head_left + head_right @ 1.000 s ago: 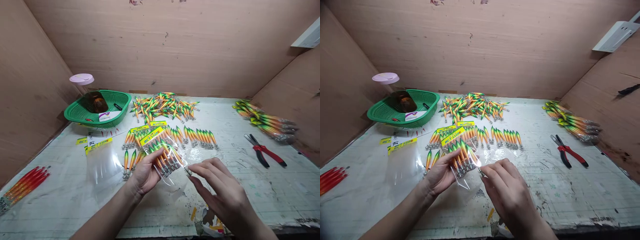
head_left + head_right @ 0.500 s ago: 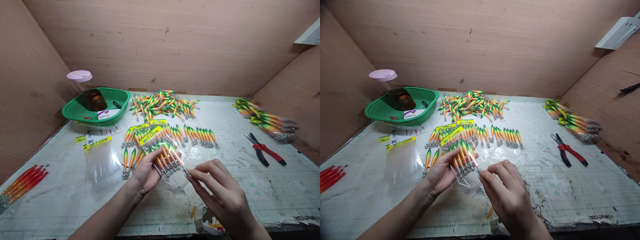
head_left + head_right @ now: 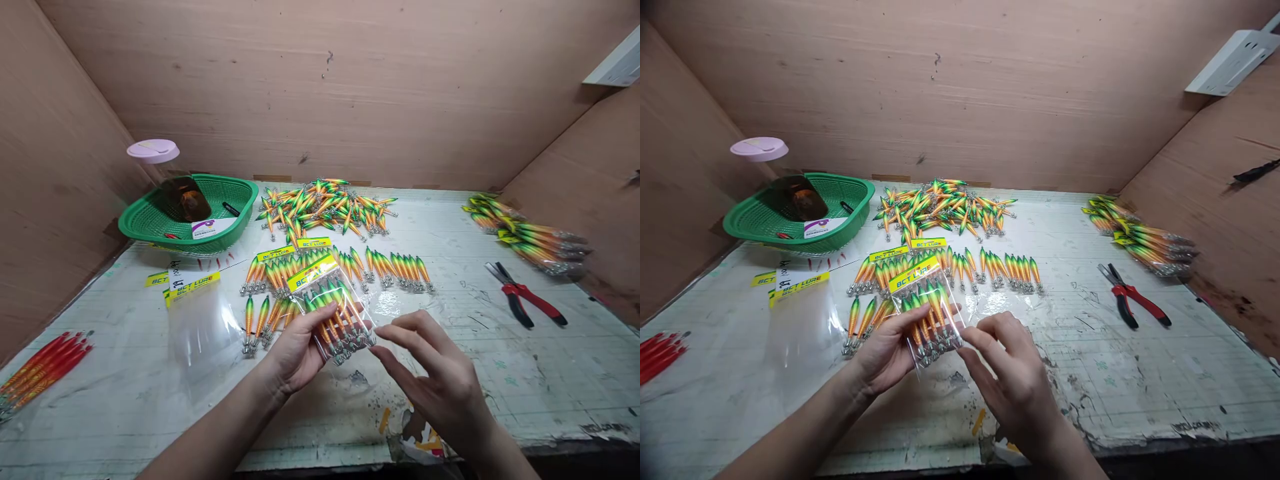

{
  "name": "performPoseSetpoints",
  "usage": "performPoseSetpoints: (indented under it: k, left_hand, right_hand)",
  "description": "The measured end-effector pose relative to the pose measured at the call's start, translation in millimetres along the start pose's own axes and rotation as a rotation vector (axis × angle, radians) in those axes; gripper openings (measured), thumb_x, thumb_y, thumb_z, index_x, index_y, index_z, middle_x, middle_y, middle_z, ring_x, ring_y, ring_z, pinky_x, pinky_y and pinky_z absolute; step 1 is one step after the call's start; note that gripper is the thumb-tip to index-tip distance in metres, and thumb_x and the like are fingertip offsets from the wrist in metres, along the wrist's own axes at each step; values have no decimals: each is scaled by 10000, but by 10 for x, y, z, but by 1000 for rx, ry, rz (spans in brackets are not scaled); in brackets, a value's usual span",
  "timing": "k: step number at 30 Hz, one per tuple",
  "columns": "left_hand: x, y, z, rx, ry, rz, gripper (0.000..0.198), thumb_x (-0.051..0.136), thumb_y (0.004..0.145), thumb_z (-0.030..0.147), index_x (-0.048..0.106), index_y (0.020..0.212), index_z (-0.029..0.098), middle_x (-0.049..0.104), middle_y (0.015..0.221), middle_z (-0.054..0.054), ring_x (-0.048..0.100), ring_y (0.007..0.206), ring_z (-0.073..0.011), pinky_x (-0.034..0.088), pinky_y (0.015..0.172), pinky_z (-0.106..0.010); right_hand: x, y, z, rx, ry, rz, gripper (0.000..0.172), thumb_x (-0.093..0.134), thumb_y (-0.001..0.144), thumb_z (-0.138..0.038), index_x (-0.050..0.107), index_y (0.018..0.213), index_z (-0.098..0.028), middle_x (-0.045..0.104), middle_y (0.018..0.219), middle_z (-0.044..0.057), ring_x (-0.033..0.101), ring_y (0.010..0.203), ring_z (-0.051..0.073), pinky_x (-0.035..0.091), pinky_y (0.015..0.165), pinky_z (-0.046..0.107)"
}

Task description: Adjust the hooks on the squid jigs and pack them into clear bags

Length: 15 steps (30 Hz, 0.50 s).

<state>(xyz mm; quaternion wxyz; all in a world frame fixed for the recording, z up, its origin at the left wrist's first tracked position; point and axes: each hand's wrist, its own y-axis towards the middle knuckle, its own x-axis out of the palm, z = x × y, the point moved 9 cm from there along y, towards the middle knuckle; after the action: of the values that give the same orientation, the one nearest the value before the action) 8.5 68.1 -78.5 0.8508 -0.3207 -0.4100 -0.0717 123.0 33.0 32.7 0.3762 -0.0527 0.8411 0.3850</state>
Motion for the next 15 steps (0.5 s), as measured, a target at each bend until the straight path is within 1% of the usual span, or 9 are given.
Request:
performPoseSetpoints:
  k: [2,4,7,10,13,15]
  left_hand:
    - [-6,2,-42,-33,44,-5,254,500,908,155,715,935,23,748,936,-174,726,812,-216,581,819,-335]
    - [6,4,-113,-86,97,-20,222,535,881,146,719,924,29,750,913,-169,722,763,-208,594,742,-323]
    - [35,12,-236,-155,172,-21,166,603,817,134,716,875,27,749,829,-165,714,700,-209,594,677,-317]
    - [39,42,-322,-156,210,45,140,675,749,128,703,854,41,744,792,-146,704,669,-200,593,667,-313]
    - [21,67,-408,-156,233,126,194,726,702,125,683,884,74,736,771,-108,693,651,-196,596,661,-338]
    - [3,73,-455,-159,250,170,211,727,692,117,669,893,89,728,759,-92,685,639,-194,596,641,-349]
  right_hand:
    - [22,-44,10,-27,25,-44,213,598,849,-58,630,1018,-185,555,838,52,555,769,161,489,648,294]
    - [13,-122,28,-33,62,-63,192,603,842,-39,635,969,-180,549,833,50,552,763,154,488,639,286]
    - [-31,-289,79,23,132,-49,187,595,841,-19,626,943,-173,548,813,42,552,740,140,492,616,267]
    - [-100,-459,100,75,115,21,174,589,840,-19,615,914,-174,545,793,35,556,723,135,498,609,262]
    - [-148,-578,91,88,31,93,169,593,825,-19,600,889,-176,552,796,43,554,730,149,494,611,281]
    - [-155,-630,87,82,-9,118,183,594,811,-5,590,883,-173,556,802,50,544,731,153,485,610,289]
